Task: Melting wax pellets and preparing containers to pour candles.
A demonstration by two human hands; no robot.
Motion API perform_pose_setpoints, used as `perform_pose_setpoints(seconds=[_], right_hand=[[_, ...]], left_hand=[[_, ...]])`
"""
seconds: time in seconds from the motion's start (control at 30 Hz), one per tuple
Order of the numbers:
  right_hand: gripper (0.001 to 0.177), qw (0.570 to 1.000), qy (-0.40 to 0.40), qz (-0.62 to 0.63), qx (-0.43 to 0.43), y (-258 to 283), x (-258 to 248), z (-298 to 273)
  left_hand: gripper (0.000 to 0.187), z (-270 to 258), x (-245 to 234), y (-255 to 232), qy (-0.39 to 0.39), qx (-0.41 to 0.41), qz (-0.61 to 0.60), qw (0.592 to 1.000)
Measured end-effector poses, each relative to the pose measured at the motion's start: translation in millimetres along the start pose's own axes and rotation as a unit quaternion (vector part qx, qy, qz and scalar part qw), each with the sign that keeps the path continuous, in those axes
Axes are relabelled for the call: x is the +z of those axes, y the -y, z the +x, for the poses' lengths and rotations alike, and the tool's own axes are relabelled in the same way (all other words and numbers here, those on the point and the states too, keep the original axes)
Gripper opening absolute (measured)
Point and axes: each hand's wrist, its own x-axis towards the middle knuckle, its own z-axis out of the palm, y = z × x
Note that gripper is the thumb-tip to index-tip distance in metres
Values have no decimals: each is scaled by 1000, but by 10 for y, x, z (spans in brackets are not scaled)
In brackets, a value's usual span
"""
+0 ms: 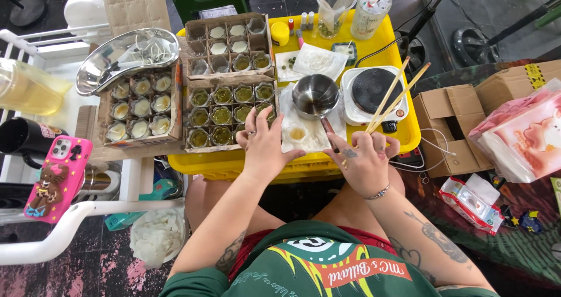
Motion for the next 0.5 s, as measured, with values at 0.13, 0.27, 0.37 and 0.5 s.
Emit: perform_pose_setpoints(seconds=[0.13,0.27,0.37,0.5], right_hand=[[41,1000,-4,-3,0,-9,-104,-14],[44,1000,-7,-2,12,-46,-227,-93],[46,1000,-15,10,22,-89,-299,-147],[47,997,-59,40,29,-211,-247,-344]], left_hand=[[92,-40,76,23,-51,18,-14,998],[84,-53,20,-27,-136,59,-42,988],[80,-74,-34,-94,-197,83,-48,976],[77,-122,-128,-213,-284,121,-53,950]])
